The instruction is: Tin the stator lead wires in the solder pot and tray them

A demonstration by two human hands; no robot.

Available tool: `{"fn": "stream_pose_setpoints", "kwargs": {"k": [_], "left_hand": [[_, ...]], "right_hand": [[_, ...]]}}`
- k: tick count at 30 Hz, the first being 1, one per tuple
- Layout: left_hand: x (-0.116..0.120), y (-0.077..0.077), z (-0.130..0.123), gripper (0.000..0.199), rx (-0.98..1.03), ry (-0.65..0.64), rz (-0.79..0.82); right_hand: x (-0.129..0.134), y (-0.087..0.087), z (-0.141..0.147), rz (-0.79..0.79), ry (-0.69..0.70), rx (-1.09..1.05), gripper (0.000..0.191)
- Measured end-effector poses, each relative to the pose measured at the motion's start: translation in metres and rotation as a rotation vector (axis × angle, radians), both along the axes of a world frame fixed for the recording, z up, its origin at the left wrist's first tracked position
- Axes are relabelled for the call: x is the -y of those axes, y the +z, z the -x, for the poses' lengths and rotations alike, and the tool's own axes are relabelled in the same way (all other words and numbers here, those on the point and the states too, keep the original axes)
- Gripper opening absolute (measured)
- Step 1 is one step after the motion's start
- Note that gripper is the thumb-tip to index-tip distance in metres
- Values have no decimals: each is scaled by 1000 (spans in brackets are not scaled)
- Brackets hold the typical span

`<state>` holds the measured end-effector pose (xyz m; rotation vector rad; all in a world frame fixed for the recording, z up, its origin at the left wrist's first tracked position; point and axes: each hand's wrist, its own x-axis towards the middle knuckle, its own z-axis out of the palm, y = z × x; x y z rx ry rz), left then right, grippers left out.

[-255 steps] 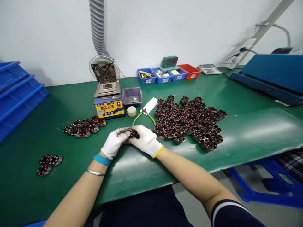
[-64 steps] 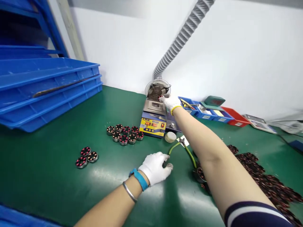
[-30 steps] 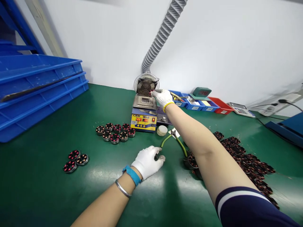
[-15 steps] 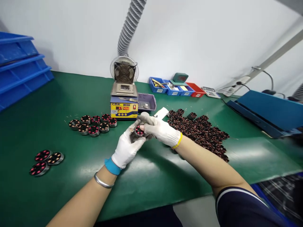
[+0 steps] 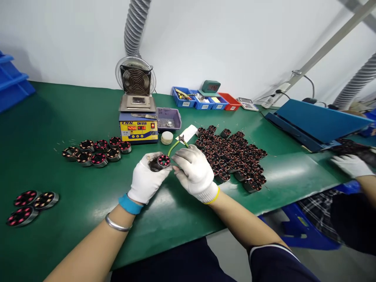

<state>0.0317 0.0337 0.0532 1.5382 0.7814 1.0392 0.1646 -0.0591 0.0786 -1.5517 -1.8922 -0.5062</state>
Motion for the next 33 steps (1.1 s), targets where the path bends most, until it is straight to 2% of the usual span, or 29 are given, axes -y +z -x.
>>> {"fn": "stream_pose_setpoints", "kwargs": {"k": [2, 4, 5, 7, 9, 10, 11, 12, 14, 17, 19, 20, 22, 23, 24, 26, 29, 30, 31, 33], "left_hand": [[1, -2, 2, 41, -56, 0, -84], [0, -5, 5, 38, -111, 2, -192], [0, -7, 7, 37, -136, 1, -253], [-1, -9, 10, 36, -179, 3, -362], [-1, -11, 11, 36, -207, 19, -415], [-1, -11, 11, 36, -207, 31, -412], [-1, -10, 11, 36, -200, 42, -387], [0, -9, 10, 37, -184, 53, -346], [0, -6, 9, 40, -151, 58, -245], [1, -1, 7, 43, -144, 45, -142], [1, 2, 7, 44, -169, 38, -126], [2, 3, 7, 44, -183, 39, -129], [2, 2, 8, 44, -218, 43, -155], [2, 0, 9, 44, -234, 43, -180], [2, -2, 10, 43, -242, 39, -215], [1, -8, 12, 40, -238, 21, -309], [1, -14, 12, 38, -197, 38, -404], [1, -14, 12, 39, -194, 55, -393], [1, -13, 11, 41, -194, 74, -358], [1, -10, 9, 45, -194, 82, -244]], "right_hand": [[-3, 1, 1, 29, 7, 12, 17], [-3, 3, 3, 116, 5, -135, 16], [-2, 3, 4, 200, 4, -297, 15], [-1, 1, 4, 425, 44, -795, 15], [1, -4, 2, 631, 172, -1349, 17], [2, -6, 0, 695, 257, -1553, 18], [3, -9, -1, 718, 327, -1673, 20], [4, -11, -3, 709, 355, -1696, 20], [7, -13, -5, 591, 250, -1481, 15], [8, -11, -6, 238, 7, -793, 15], [6, -8, -9, 80, 1, -380, 19], [5, -7, -10, 60, 33, -240, 18], [4, -5, -11, 88, 85, -116, 16], [3, -4, -10, 117, 89, -141, 15], [3, -4, -8, 163, 80, -237, 13], [4, -6, -2, 313, 93, -648, 12], [6, -11, 4, 615, 296, -1489, 15], [7, -12, 4, 684, 379, -1685, 17], [7, -13, 2, 700, 421, -1803, 19], [6, -12, -3, 616, 354, -1829, 21]]}}
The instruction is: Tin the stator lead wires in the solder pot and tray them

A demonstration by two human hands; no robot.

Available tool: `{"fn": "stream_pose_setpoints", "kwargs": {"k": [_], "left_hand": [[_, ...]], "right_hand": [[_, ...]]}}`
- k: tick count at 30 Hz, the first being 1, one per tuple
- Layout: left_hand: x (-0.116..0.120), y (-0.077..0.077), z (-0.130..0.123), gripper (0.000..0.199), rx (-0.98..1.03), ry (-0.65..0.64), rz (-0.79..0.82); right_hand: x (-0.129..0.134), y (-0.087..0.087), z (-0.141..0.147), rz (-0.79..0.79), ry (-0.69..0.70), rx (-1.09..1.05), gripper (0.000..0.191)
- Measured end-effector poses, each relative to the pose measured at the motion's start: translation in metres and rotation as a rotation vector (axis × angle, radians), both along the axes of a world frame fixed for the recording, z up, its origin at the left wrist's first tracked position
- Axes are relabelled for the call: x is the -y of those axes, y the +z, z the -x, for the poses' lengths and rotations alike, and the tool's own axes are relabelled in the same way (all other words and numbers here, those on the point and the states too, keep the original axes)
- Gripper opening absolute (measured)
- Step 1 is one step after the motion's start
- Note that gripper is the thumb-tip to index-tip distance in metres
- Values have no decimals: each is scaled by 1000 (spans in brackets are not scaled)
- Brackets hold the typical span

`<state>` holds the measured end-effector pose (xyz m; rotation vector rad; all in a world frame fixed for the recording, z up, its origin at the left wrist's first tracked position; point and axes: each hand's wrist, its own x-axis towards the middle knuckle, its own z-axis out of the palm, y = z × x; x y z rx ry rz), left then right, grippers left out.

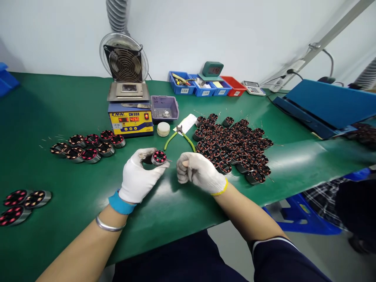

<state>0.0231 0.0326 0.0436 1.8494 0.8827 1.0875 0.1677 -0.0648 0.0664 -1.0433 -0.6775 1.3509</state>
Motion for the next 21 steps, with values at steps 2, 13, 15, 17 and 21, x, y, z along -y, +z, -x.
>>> {"fn": "stream_pose_setpoints", "kwargs": {"k": [2, 13, 15, 17, 21], "left_hand": [[0, 5, -2, 48, 22, -37, 137], [-6, 8, 0, 73, -87, -389, 198], [-8, 3, -3, 68, -194, -284, 169], [-12, -1, -6, 60, -328, -237, 156], [-16, -6, -8, 47, -448, -279, 70]], "right_hand": [[-3, 3, -6, 12, -155, 125, 23], [-13, 27, 1, 146, -25, 202, 39], [-19, 37, -2, 156, -122, 299, 38], [-34, 47, -9, 138, -184, 473, 36], [-93, 65, -32, 28, -235, 874, 31]]}}
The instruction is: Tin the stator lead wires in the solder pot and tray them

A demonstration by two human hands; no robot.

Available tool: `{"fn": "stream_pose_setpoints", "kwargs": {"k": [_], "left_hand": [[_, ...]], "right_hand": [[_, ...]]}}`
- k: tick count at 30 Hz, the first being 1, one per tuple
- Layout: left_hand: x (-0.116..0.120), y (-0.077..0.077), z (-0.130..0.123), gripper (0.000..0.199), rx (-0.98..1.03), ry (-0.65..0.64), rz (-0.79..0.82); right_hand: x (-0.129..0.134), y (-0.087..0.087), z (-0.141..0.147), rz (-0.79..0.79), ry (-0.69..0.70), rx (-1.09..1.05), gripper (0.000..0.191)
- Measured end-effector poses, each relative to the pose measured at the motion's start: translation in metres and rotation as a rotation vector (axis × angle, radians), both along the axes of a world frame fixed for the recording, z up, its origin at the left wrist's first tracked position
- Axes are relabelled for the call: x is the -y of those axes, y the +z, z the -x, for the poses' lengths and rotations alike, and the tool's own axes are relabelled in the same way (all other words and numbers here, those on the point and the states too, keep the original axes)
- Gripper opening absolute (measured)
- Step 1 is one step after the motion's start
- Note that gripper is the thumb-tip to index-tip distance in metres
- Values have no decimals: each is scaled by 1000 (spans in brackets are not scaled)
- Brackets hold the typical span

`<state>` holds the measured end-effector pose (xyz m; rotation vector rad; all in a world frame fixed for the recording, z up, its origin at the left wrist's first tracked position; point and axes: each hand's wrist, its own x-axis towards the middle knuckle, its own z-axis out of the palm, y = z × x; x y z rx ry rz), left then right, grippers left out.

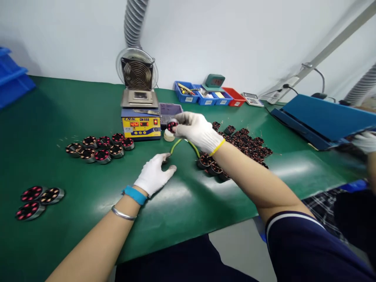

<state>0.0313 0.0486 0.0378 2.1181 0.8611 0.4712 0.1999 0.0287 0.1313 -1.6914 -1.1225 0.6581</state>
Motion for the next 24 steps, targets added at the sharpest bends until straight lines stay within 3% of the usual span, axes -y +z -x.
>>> {"fn": "stream_pose_setpoints", "kwargs": {"k": [6, 11, 16, 24], "left_hand": [[0, -1, -2, 45, -19, -25, -24], [-1, -2, -4, 45, -33, -33, -50], [-1, -2, -5, 45, -39, -36, -64], [-1, -2, -7, 45, -58, -37, -79]], "right_hand": [[-110, 18, -11, -62, -51, 450, 24], [-165, 17, -8, -60, -78, 587, 19], [-186, 7, -12, 6, -104, 640, 22], [-186, 8, -15, 28, -104, 596, 21]]}}
